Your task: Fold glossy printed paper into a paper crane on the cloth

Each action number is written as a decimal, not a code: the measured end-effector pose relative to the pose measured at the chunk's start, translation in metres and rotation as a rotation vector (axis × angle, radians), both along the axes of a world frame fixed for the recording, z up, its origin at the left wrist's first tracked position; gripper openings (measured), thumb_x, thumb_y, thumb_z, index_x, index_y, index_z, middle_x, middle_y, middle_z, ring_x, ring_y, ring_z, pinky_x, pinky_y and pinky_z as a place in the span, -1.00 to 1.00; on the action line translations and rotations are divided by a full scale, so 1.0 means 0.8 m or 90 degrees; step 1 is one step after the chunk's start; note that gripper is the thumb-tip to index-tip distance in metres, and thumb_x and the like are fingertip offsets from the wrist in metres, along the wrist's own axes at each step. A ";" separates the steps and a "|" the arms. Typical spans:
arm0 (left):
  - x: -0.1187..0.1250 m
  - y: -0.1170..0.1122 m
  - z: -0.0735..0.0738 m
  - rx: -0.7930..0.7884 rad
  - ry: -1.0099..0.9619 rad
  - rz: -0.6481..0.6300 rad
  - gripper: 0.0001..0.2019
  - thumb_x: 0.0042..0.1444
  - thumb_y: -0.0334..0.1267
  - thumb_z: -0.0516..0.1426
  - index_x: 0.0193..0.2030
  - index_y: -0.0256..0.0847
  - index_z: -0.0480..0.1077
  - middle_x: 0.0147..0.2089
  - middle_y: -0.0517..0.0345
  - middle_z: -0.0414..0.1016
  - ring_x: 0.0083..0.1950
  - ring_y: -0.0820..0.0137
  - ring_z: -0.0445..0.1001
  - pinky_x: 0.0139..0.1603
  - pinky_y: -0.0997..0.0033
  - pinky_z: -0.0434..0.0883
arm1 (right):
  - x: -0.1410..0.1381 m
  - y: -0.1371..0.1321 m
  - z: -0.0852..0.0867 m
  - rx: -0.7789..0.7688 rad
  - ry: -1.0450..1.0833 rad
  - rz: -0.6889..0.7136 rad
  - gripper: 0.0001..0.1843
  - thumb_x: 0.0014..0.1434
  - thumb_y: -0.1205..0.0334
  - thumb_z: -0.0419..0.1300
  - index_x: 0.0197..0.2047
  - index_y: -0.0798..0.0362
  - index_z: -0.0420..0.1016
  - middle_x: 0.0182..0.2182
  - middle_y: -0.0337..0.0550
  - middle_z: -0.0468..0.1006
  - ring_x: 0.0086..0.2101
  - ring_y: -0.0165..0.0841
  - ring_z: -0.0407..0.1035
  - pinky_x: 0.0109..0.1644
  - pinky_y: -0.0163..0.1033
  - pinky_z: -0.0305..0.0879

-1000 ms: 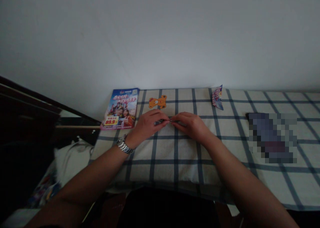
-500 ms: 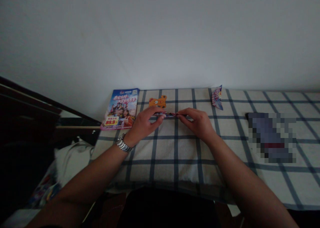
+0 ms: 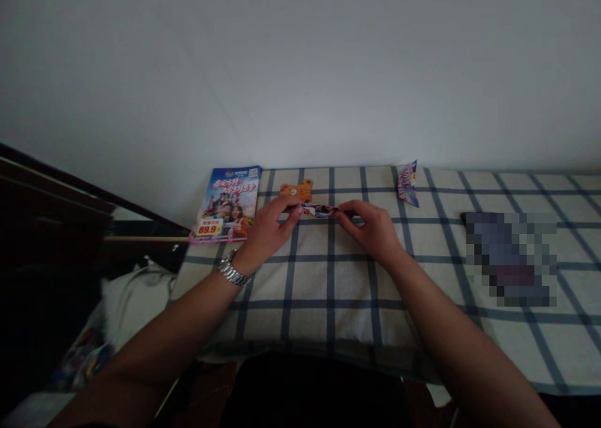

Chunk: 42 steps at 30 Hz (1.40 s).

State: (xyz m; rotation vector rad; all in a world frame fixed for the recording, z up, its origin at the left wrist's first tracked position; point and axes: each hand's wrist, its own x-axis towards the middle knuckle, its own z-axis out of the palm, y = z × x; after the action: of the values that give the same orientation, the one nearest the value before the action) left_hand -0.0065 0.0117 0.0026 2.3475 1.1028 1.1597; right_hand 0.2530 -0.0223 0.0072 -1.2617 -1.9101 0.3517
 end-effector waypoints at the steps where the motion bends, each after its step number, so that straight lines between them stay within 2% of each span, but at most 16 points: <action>1: 0.000 0.000 0.000 0.002 -0.003 -0.001 -0.89 0.45 -0.24 0.12 0.01 -0.14 0.45 -0.07 0.10 0.63 -0.08 0.36 0.61 -0.01 0.30 0.56 | 0.000 0.000 0.000 -0.001 0.000 -0.001 -0.82 0.36 0.10 0.29 -0.11 0.00 0.64 -0.24 -0.10 0.75 -0.27 -0.21 0.65 -0.19 -0.16 0.57; 4: 0.000 0.000 0.000 -0.002 -0.009 -0.004 -0.91 0.43 -0.28 0.14 0.00 -0.14 0.45 -0.08 0.11 0.63 -0.10 0.36 0.61 -0.03 0.30 0.57 | -0.001 0.000 0.000 -0.021 0.017 0.004 -0.79 0.36 0.10 0.28 -0.02 -0.01 0.62 -0.22 -0.11 0.74 -0.25 -0.22 0.65 -0.16 -0.16 0.59; 7: 0.000 -0.001 0.000 -0.024 -0.002 -0.008 -0.89 0.40 -0.31 0.16 0.02 -0.14 0.45 -0.07 0.11 0.64 -0.10 0.37 0.62 -0.01 0.29 0.57 | -0.002 -0.001 -0.001 -0.044 0.037 0.010 -0.66 0.36 0.13 0.27 0.17 -0.04 0.55 -0.21 -0.14 0.73 -0.22 -0.23 0.65 -0.11 -0.15 0.61; 9: 0.001 -0.003 0.002 -0.048 -0.002 -0.011 -0.86 0.39 -0.33 0.16 0.04 -0.15 0.45 -0.04 0.10 0.65 -0.08 0.36 0.63 0.02 0.28 0.58 | -0.003 -0.001 -0.001 -0.041 0.036 0.021 -0.61 0.36 0.14 0.27 0.22 -0.04 0.52 -0.22 -0.16 0.71 -0.23 -0.25 0.64 -0.08 -0.14 0.60; 15: 0.002 -0.005 0.005 -0.080 0.008 -0.033 -0.72 0.39 -0.37 0.15 0.20 -0.08 0.41 0.10 0.08 0.63 0.03 0.32 0.63 0.11 0.20 0.59 | -0.006 -0.001 -0.001 -0.030 0.021 0.063 -0.67 0.35 0.14 0.30 0.15 -0.04 0.57 -0.11 -0.09 0.71 -0.24 -0.25 0.61 -0.09 -0.13 0.61; 19: 0.003 -0.007 0.007 -0.059 0.030 -0.062 -0.73 0.42 -0.31 0.16 0.22 -0.07 0.39 0.18 0.04 0.56 0.17 0.26 0.57 0.23 0.12 0.55 | -0.007 -0.001 -0.001 -0.039 0.026 0.050 -0.69 0.35 0.15 0.30 0.13 -0.02 0.59 -0.17 -0.10 0.72 -0.28 -0.27 0.60 -0.13 -0.16 0.60; 22: 0.003 -0.007 0.008 -0.040 0.061 -0.091 -0.65 0.35 -0.26 0.25 0.23 -0.06 0.39 0.17 0.04 0.52 0.22 0.22 0.52 0.29 0.06 0.52 | -0.007 -0.001 -0.003 -0.056 0.039 0.040 -0.70 0.34 0.14 0.30 0.11 -0.01 0.59 -0.22 -0.12 0.71 -0.31 -0.28 0.59 -0.17 -0.18 0.59; 28: 0.003 -0.004 0.003 -0.037 0.090 -0.092 -0.63 0.32 -0.33 0.27 0.23 -0.06 0.38 0.14 0.08 0.49 0.22 0.21 0.51 0.29 0.04 0.52 | -0.009 -0.002 -0.009 -0.112 0.085 0.051 -0.69 0.33 0.09 0.32 0.10 -0.04 0.58 -0.17 -0.13 0.72 -0.28 -0.27 0.60 -0.13 -0.15 0.60; 34: 0.004 -0.002 0.001 -0.024 0.090 -0.098 -0.62 0.32 -0.35 0.27 0.22 -0.03 0.36 0.15 0.08 0.48 0.21 0.20 0.52 0.28 0.00 0.54 | -0.010 -0.006 -0.005 -0.143 0.105 0.056 -0.72 0.34 0.04 0.31 0.06 -0.06 0.56 -0.13 -0.11 0.72 -0.17 -0.19 0.63 -0.06 -0.09 0.61; 42: 0.005 -0.002 0.001 0.015 0.088 -0.134 -0.67 0.34 -0.34 0.25 0.20 -0.04 0.39 0.14 0.08 0.48 0.20 0.22 0.51 0.26 0.03 0.53 | -0.012 -0.005 -0.006 -0.149 0.064 0.073 -0.79 0.30 0.09 0.34 -0.05 -0.04 0.58 -0.24 -0.14 0.69 -0.29 -0.24 0.60 -0.18 -0.15 0.57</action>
State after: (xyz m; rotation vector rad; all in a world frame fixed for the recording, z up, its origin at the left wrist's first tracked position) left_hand -0.0023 0.0100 0.0034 2.5230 0.8599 0.9540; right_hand 0.2434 -0.0266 0.0020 -1.2598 -1.9003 0.7021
